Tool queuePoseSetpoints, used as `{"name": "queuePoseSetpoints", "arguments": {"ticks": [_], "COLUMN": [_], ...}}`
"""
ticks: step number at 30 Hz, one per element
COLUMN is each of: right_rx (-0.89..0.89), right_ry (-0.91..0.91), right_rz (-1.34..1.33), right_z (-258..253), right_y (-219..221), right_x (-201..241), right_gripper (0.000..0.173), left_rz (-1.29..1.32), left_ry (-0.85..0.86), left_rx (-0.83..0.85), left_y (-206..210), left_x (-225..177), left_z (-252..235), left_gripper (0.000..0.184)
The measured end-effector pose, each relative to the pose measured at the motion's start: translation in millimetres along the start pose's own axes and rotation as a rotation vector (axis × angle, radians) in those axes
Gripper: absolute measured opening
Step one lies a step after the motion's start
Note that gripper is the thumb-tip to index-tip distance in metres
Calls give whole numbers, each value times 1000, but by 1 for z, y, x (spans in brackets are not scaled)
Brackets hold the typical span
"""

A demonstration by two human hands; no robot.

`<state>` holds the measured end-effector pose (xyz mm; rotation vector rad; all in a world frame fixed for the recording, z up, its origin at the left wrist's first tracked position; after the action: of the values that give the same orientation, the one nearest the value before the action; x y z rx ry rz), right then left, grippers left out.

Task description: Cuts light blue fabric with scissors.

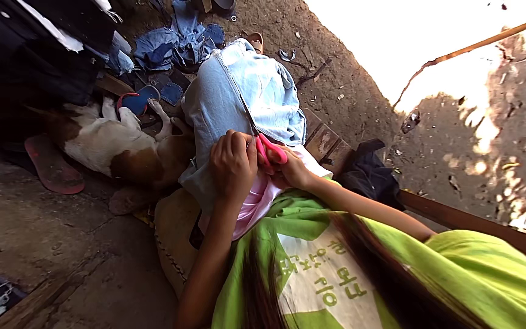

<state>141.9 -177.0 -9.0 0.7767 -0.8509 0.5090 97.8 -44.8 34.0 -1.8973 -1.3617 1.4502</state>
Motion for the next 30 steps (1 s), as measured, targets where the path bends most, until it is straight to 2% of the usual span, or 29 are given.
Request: {"name": "queuePoseSetpoints", "arguments": {"ticks": [3, 8, 16, 20, 24, 30], "right_rx": [-20, -11, -9, 2, 24, 50], "right_ry": [-28, 30, -55, -24, 73, 11], "right_rz": [7, -16, 1, -10, -113, -130], "right_z": [1, -2, -3, -4, -5, -4], "right_y": [0, 1, 1, 2, 0, 2], "right_x": [-1, 0, -3, -2, -3, -2], "right_gripper": [34, 35, 39, 34, 43, 46], "left_rz": [-1, 1, 2, -11, -10, -12], "left_ry": [2, 3, 1, 2, 15, 11], "left_rx": [4, -1, -12, -11, -24, -24], "left_y": [0, -1, -1, -1, -1, -1], "left_x": [0, 0, 0, 0, 0, -1], "left_z": [0, 1, 2, 2, 3, 4], "left_gripper": [22, 23, 22, 21, 21, 21]}}
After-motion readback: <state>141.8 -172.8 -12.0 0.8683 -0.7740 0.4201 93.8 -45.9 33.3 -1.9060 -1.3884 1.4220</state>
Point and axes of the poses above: each hand's wrist, its own z-axis away from the middle knuckle, its own y-axis out of the palm, x = y × z, the point moved 3 cm from there along -z, towards the middle knuckle, and after that the axes turned 6 degrees about y, right-handed, at the moved point
